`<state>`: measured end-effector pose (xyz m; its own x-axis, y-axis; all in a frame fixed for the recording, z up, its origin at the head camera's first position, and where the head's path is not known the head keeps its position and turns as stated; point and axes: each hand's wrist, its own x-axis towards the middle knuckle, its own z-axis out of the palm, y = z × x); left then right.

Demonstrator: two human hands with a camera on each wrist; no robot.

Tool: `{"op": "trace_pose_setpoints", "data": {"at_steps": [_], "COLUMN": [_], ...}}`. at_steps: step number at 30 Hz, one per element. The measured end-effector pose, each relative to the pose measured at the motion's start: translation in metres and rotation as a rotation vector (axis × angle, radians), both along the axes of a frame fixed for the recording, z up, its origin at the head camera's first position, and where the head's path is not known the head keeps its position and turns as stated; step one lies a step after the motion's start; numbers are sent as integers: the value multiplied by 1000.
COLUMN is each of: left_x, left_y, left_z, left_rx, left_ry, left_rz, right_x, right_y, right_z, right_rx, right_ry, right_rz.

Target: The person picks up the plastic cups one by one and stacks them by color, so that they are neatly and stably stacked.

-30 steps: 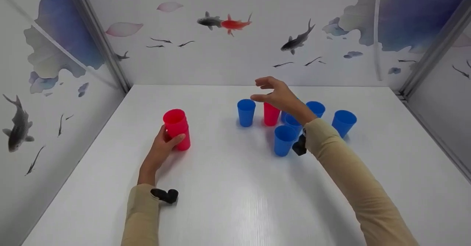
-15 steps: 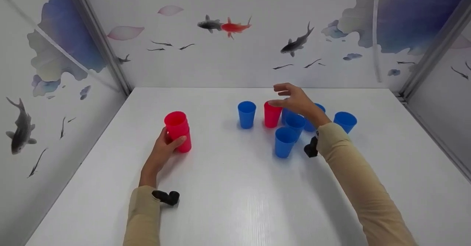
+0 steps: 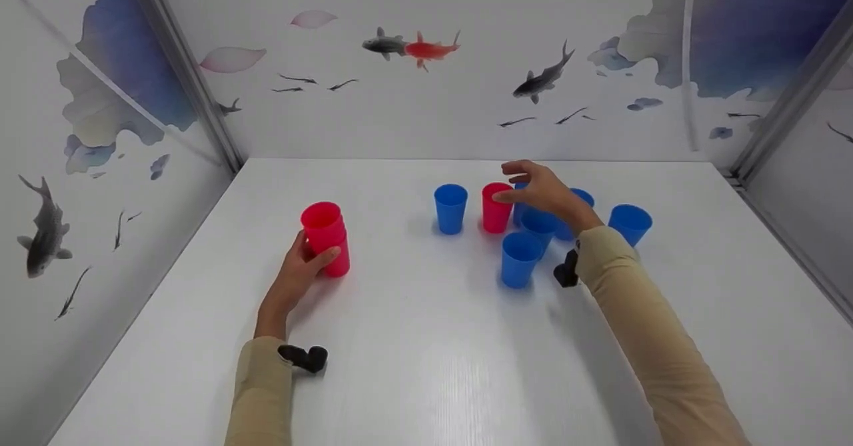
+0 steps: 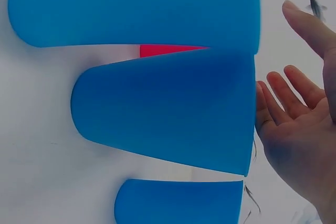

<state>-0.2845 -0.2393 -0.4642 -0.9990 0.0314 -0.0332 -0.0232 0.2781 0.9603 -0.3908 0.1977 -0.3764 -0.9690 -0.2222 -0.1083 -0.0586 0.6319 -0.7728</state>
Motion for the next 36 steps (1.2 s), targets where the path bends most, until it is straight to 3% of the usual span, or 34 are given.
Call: {"op": "trace_pose_setpoints", "data": {"at_steps": [13, 25, 36], "left_x": [-1, -3, -3], "left_y": [0, 0, -1], "left_z": [-1, -1, -1], "left_rx": [2, 8, 7], "left_ry": [3, -20, -19], "left_rz": [-1, 8, 0], "right_x": [-1, -1, -1], "right_y": [-5, -10, -12], "right_z": [5, 5, 5], "right_rx": [122, 247, 212], "right_ry": [-21, 17, 46], "right_rz": [35, 58, 44]}}
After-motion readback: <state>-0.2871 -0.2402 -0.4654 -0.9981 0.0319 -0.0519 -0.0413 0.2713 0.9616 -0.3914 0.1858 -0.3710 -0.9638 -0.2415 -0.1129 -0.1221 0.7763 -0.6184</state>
